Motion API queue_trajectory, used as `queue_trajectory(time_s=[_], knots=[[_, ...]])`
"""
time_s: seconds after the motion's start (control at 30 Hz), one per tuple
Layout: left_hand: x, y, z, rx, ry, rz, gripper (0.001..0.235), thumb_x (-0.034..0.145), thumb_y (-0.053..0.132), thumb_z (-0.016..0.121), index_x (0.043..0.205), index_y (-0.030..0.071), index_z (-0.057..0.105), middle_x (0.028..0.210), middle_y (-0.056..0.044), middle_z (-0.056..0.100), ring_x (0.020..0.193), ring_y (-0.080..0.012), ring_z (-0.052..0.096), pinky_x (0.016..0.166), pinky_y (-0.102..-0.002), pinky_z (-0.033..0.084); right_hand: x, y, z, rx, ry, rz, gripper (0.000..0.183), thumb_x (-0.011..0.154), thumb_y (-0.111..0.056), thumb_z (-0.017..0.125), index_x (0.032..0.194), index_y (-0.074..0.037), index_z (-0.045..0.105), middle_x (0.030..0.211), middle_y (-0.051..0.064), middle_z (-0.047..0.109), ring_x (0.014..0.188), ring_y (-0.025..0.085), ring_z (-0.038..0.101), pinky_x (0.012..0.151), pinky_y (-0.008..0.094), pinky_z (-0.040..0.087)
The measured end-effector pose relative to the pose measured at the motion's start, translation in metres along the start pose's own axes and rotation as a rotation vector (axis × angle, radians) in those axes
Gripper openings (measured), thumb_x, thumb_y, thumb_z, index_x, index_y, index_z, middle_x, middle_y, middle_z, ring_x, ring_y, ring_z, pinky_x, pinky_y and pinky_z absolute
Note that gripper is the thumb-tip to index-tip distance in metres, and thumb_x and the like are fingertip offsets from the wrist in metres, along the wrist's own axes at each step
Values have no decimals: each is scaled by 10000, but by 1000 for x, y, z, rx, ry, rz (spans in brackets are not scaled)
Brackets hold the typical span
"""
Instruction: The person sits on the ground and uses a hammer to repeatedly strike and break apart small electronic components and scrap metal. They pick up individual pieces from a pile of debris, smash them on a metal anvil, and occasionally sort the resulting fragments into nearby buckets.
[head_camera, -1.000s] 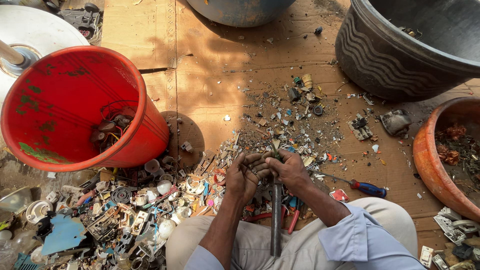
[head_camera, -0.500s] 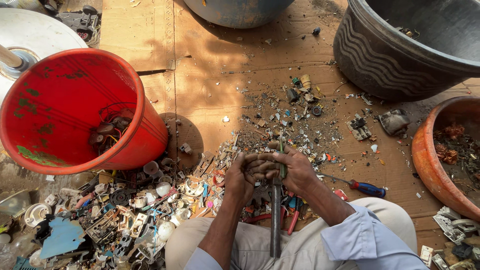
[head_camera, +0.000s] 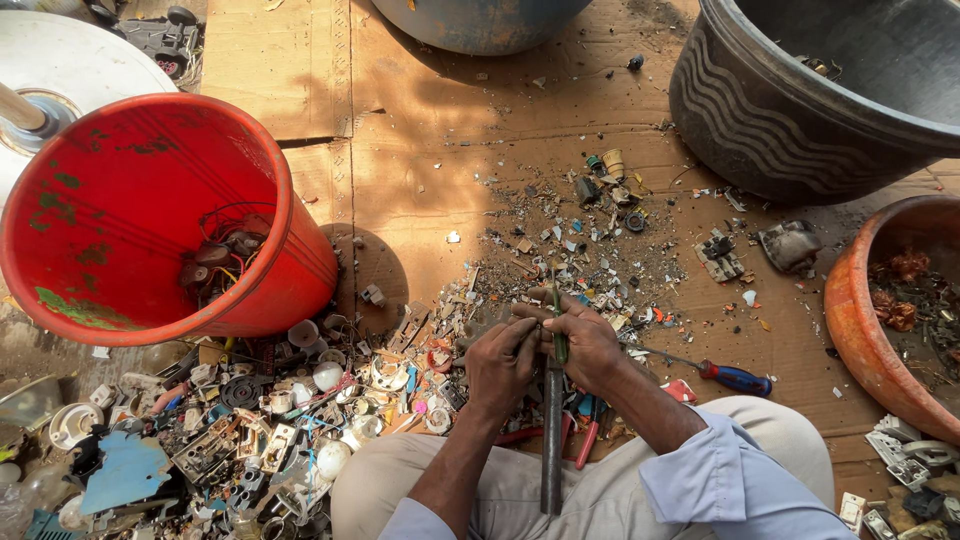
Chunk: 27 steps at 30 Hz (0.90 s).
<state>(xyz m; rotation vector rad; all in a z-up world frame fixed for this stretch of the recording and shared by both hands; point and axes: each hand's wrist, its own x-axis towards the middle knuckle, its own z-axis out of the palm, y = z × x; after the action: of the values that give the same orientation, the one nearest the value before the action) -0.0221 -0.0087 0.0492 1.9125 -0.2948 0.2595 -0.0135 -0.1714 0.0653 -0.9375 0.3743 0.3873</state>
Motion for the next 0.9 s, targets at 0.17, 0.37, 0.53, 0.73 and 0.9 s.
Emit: queue_trajectory(time_s=[0.17,0.37,0.53,0.73,0.9], knots=[[3,-5,3,-231,-7,-114,155,897,102,738,1023,28,789,873,-90,783,738,-161,752,634,-329,619,-1,4,-1,-12,-47,-30,489,942,27,414,1423,-27,487,1293,223,665,1055,245,660,902,390,562],[7,-35,2,-1097,1,-787,155,917,68,731,1030,-37,743,679,-24,581,506,-81,465,424,-249,359,-1,-10,8,83,76,28,422,920,19,382,1323,-24,500,1189,266,653,1084,388,667,945,501,579],[14,-38,-8,-1432,161,-819,125,835,92,522,820,43,635,703,-74,627,554,-144,562,477,-291,462,-3,-12,12,10,-31,-33,426,909,65,389,1304,4,535,1269,266,639,1167,365,661,1041,472,567],[25,-40,-30,-1280,402,-919,339,1002,298,537,715,122,503,590,-7,445,477,-118,397,403,-284,310,13,-43,-18,-314,382,-321,227,975,12,446,1117,4,623,1191,178,664,1070,227,685,993,417,599],[27,-45,-25,-1198,423,-1018,458,1042,414,520,672,158,433,511,44,308,398,-101,261,346,-286,205,56,-87,-74,-539,476,-186,105,1005,-69,602,1083,-24,656,918,118,663,695,214,569,665,458,488]])
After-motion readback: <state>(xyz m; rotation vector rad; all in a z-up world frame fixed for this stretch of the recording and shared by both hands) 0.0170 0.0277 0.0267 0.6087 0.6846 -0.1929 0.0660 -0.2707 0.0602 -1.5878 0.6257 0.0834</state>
